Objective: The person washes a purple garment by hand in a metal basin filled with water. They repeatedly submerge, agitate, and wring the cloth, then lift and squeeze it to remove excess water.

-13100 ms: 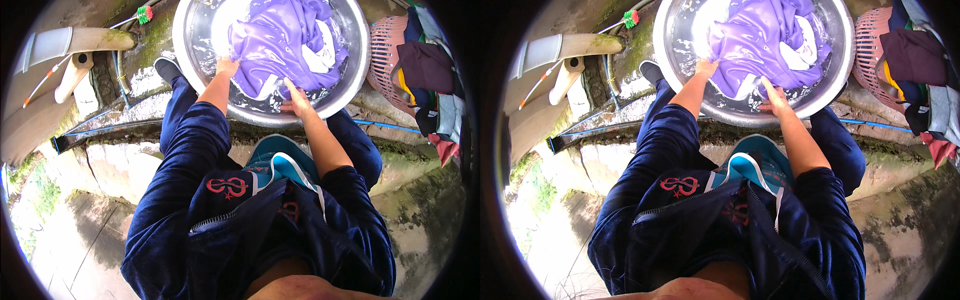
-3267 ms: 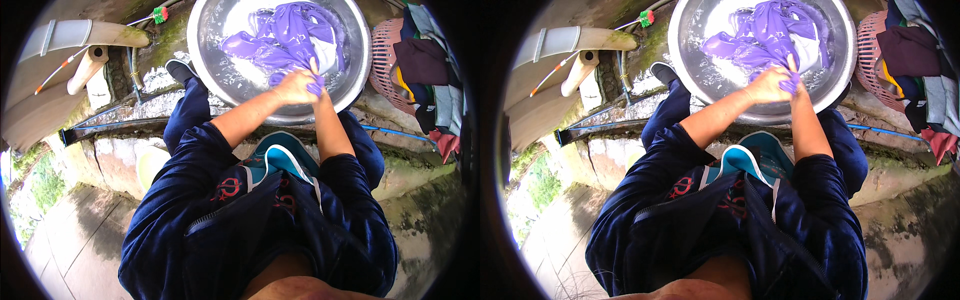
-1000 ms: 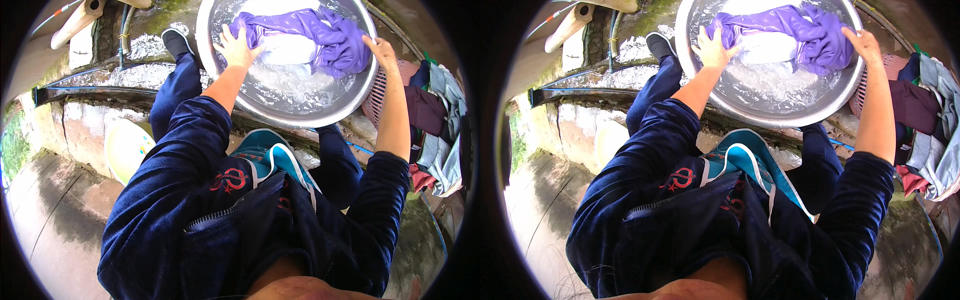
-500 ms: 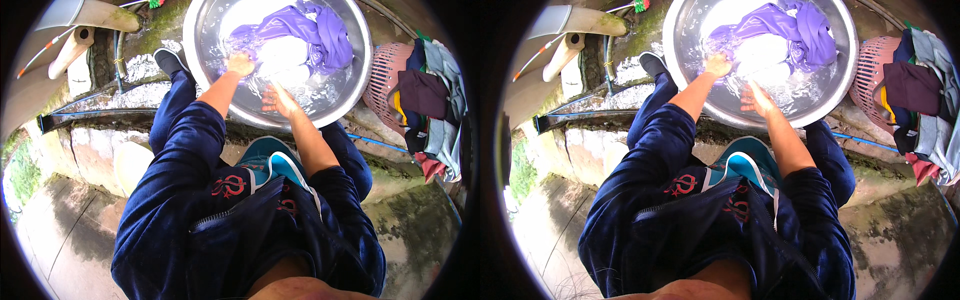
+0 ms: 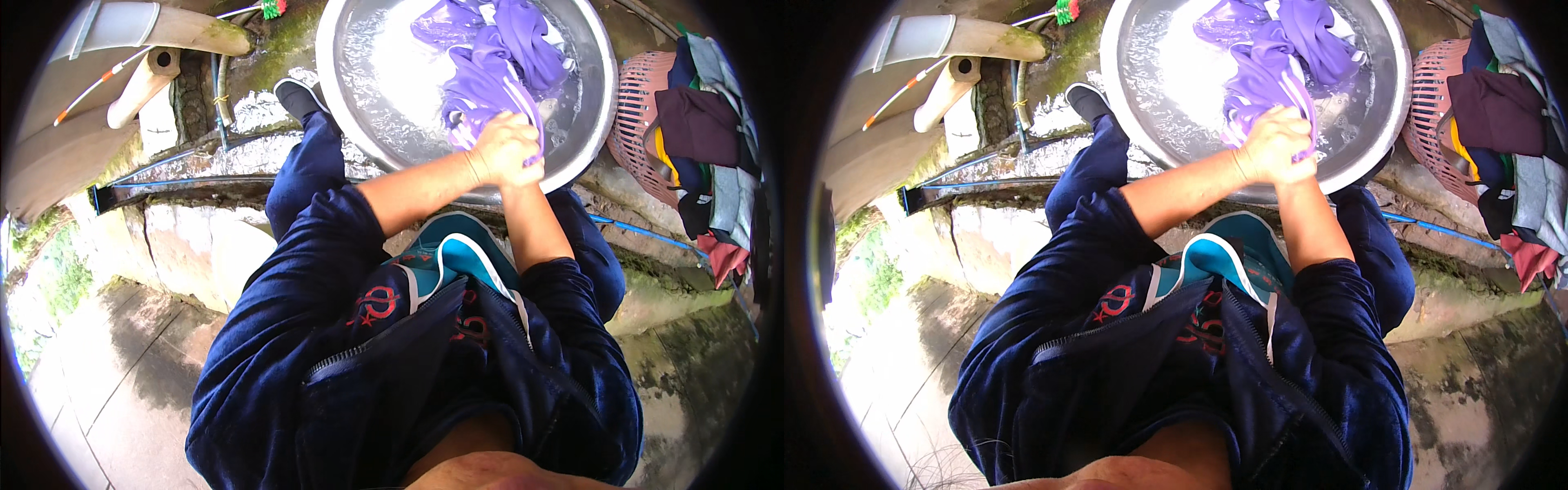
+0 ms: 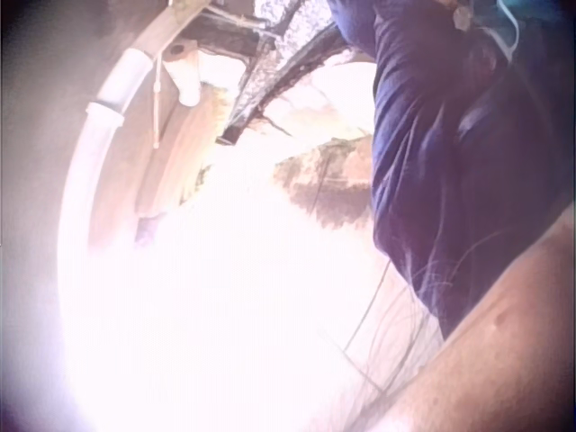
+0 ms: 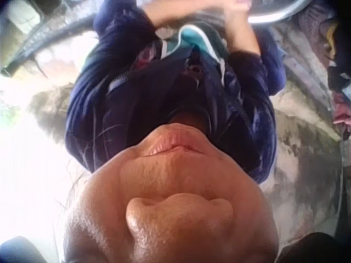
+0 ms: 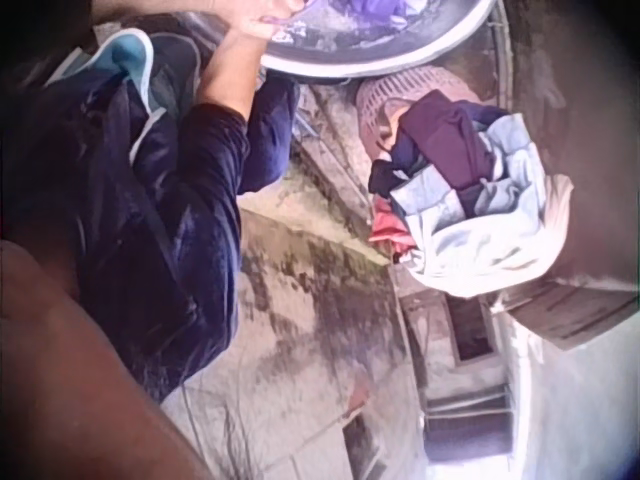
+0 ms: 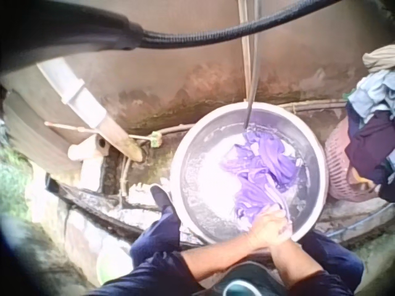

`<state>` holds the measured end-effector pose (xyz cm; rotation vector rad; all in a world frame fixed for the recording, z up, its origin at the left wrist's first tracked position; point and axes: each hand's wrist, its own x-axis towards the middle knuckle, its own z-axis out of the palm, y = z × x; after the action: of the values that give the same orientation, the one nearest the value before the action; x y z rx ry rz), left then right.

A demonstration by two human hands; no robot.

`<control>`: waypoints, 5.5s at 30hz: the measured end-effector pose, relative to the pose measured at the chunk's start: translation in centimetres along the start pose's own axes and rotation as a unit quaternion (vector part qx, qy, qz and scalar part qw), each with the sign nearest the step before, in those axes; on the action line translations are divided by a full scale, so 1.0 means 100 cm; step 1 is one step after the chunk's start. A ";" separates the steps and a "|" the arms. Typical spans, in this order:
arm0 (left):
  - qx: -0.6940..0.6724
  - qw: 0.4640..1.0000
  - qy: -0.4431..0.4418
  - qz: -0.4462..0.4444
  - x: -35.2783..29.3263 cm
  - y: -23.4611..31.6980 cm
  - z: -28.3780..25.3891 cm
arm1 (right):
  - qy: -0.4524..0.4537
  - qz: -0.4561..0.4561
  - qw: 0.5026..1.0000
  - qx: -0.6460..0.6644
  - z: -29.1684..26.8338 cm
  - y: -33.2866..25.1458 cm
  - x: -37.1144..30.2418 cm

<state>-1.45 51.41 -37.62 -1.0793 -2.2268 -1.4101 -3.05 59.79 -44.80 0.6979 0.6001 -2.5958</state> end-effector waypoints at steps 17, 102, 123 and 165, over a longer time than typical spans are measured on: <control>0.124 0.766 -0.090 -0.625 -0.123 -0.191 -0.018 | 0.170 0.057 0.886 -0.427 -0.062 -0.013 -0.010; 0.172 0.853 -0.088 -0.485 -0.073 -0.148 -0.046 | 0.178 -0.071 0.955 -0.228 0.019 0.016 0.002; 0.274 0.695 -0.482 -0.458 -0.091 -0.224 0.019 | 0.243 0.029 0.925 -0.292 -0.076 0.002 0.021; 0.148 0.886 -0.427 -0.098 -0.047 -0.142 -0.074 | 0.081 -0.210 0.686 -0.692 0.061 -0.113 -0.030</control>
<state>-9.60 39.48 -46.12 -1.5988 -3.0855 -0.6254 -8.16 66.93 -34.98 0.1988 2.5368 -1.5027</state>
